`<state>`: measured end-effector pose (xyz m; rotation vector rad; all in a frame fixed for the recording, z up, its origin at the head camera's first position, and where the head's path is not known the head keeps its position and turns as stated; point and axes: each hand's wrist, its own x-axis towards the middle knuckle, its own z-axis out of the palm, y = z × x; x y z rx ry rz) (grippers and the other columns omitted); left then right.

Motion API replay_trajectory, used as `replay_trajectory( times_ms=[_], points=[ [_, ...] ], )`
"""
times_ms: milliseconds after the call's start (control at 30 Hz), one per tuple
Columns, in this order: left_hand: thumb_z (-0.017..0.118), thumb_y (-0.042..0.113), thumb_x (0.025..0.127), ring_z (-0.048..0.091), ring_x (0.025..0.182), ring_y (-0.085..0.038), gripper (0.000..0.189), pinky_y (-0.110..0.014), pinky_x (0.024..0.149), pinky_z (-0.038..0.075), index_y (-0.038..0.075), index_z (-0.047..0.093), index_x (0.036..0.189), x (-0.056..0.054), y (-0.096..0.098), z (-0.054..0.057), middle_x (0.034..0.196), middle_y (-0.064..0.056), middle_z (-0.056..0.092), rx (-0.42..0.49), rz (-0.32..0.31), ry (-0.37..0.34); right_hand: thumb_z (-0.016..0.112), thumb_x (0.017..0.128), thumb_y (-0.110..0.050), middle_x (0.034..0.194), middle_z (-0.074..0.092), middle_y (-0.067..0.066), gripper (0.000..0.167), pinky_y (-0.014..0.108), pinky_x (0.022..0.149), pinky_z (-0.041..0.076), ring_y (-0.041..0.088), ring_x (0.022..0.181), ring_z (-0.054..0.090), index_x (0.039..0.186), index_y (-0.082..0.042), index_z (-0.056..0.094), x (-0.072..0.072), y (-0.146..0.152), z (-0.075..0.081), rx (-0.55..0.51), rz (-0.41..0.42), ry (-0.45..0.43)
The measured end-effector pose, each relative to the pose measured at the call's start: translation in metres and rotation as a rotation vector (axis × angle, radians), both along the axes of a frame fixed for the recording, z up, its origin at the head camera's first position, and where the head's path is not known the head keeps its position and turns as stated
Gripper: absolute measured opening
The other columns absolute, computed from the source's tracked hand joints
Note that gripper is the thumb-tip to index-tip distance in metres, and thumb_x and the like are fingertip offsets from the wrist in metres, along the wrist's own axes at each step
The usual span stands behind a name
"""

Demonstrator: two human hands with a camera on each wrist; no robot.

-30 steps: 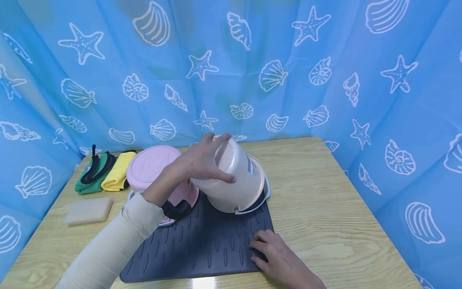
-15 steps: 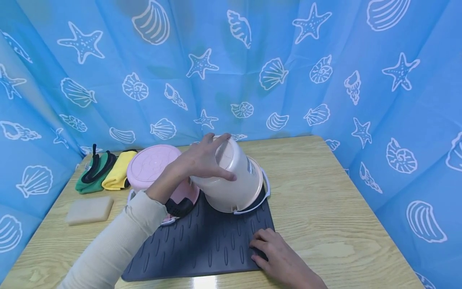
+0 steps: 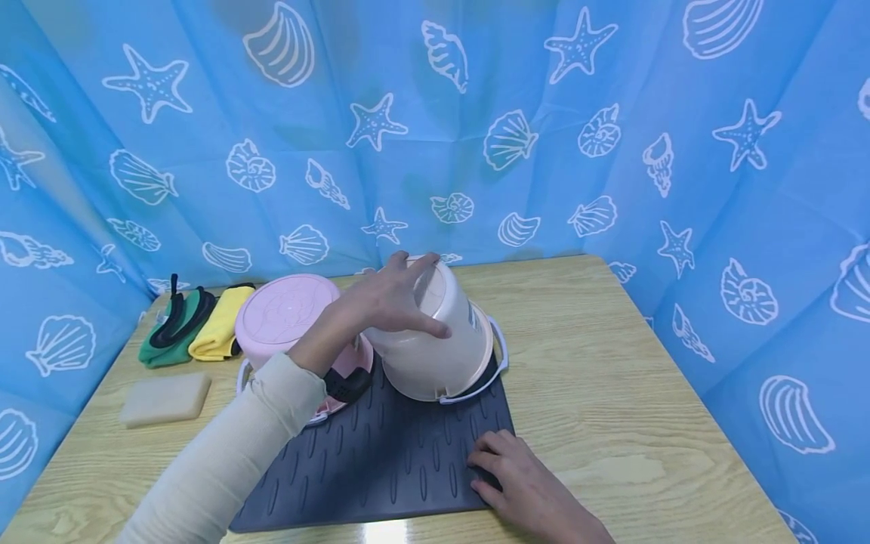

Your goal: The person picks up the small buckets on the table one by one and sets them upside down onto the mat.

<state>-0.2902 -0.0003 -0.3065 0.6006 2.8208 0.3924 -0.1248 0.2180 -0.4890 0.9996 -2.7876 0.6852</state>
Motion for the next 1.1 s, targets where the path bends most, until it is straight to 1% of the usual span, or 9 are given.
replay_trajectory(
  times_ms=[167, 300, 433, 533, 667, 833, 967, 1067, 1100],
  points=[
    [0.075, 0.069, 0.073, 0.026, 0.134, -0.063, 0.113, -0.068, 0.099, 0.040, 0.034, 0.014, 0.161, -0.003, 0.005, 0.000, 0.161, -0.020, 0.015, -0.023, -0.001, -0.021, 0.079, 0.087, -0.019, 0.106, 0.056, -0.011, 0.017, 0.031, 0.077, 0.051, 0.007, 0.094, 0.052, 0.103, -0.013, 0.075, 0.000, 0.000, 0.000, -0.018, 0.012, 0.036],
    [0.075, 0.069, 0.074, 0.024, 0.135, -0.064, 0.112, -0.069, 0.100, 0.039, 0.034, 0.014, 0.161, -0.005, 0.007, -0.001, 0.162, -0.021, 0.014, -0.030, 0.009, -0.023, 0.079, 0.087, -0.019, 0.106, 0.057, -0.010, 0.017, 0.031, 0.077, 0.051, 0.007, 0.094, 0.052, 0.103, -0.013, 0.075, 0.000, -0.001, 0.000, -0.021, 0.014, 0.034],
    [0.074, 0.069, 0.074, 0.027, 0.137, -0.059, 0.111, -0.069, 0.103, 0.036, 0.033, 0.014, 0.161, -0.008, 0.010, -0.004, 0.162, -0.021, 0.014, -0.048, -0.004, -0.009, 0.079, 0.087, -0.019, 0.106, 0.056, -0.011, 0.017, 0.031, 0.078, 0.051, 0.007, 0.094, 0.052, 0.103, -0.013, 0.075, 0.000, -0.001, 0.001, -0.022, 0.010, 0.019],
    [0.073, 0.071, 0.074, 0.031, 0.137, -0.055, 0.112, -0.069, 0.104, 0.033, 0.032, 0.014, 0.162, -0.009, 0.013, -0.004, 0.162, -0.022, 0.014, -0.072, -0.017, -0.001, 0.079, 0.087, -0.018, 0.106, 0.057, -0.010, 0.018, 0.031, 0.078, 0.052, 0.007, 0.095, 0.053, 0.103, -0.013, 0.076, 0.000, 0.000, 0.000, -0.023, 0.010, 0.025],
    [0.073, 0.071, 0.074, 0.028, 0.137, -0.059, 0.112, -0.069, 0.103, 0.035, 0.032, 0.014, 0.161, -0.009, 0.016, -0.004, 0.162, -0.022, 0.013, -0.089, -0.007, -0.011, 0.079, 0.087, -0.018, 0.106, 0.057, -0.010, 0.018, 0.031, 0.079, 0.052, 0.008, 0.095, 0.053, 0.103, -0.012, 0.076, 0.000, 0.000, 0.000, -0.022, 0.007, 0.031],
    [0.073, 0.070, 0.074, 0.022, 0.136, -0.064, 0.112, -0.069, 0.100, 0.038, 0.033, 0.014, 0.161, -0.010, 0.018, -0.004, 0.163, -0.022, 0.010, -0.086, 0.008, -0.032, 0.078, 0.088, -0.018, 0.107, 0.057, -0.011, 0.018, 0.032, 0.078, 0.051, 0.007, 0.095, 0.052, 0.104, -0.013, 0.075, 0.001, 0.001, 0.001, -0.020, 0.008, 0.017],
    [0.072, 0.070, 0.075, 0.024, 0.137, -0.062, 0.112, -0.071, 0.100, 0.036, 0.032, 0.013, 0.162, -0.012, 0.020, -0.005, 0.163, -0.023, 0.010, -0.097, -0.013, -0.032, 0.078, 0.088, -0.019, 0.107, 0.057, -0.011, 0.018, 0.032, 0.079, 0.051, 0.007, 0.095, 0.052, 0.104, -0.013, 0.075, 0.001, 0.001, 0.001, -0.023, 0.010, 0.022],
    [0.072, 0.071, 0.074, 0.025, 0.137, -0.062, 0.113, -0.071, 0.099, 0.038, 0.032, 0.013, 0.162, -0.012, 0.022, -0.005, 0.163, -0.023, 0.010, -0.108, -0.018, -0.029, 0.079, 0.087, -0.019, 0.107, 0.057, -0.011, 0.018, 0.032, 0.079, 0.051, 0.007, 0.095, 0.053, 0.104, -0.013, 0.075, 0.001, 0.001, 0.001, -0.020, 0.008, 0.021],
    [0.072, 0.072, 0.074, 0.024, 0.136, -0.063, 0.113, -0.072, 0.097, 0.039, 0.033, 0.013, 0.162, -0.012, 0.023, -0.005, 0.163, -0.022, 0.010, -0.110, -0.014, -0.032, 0.078, 0.088, -0.019, 0.107, 0.057, -0.011, 0.018, 0.032, 0.079, 0.051, 0.007, 0.095, 0.053, 0.104, -0.013, 0.075, 0.001, 0.001, 0.001, -0.018, 0.007, 0.017]
  ],
)
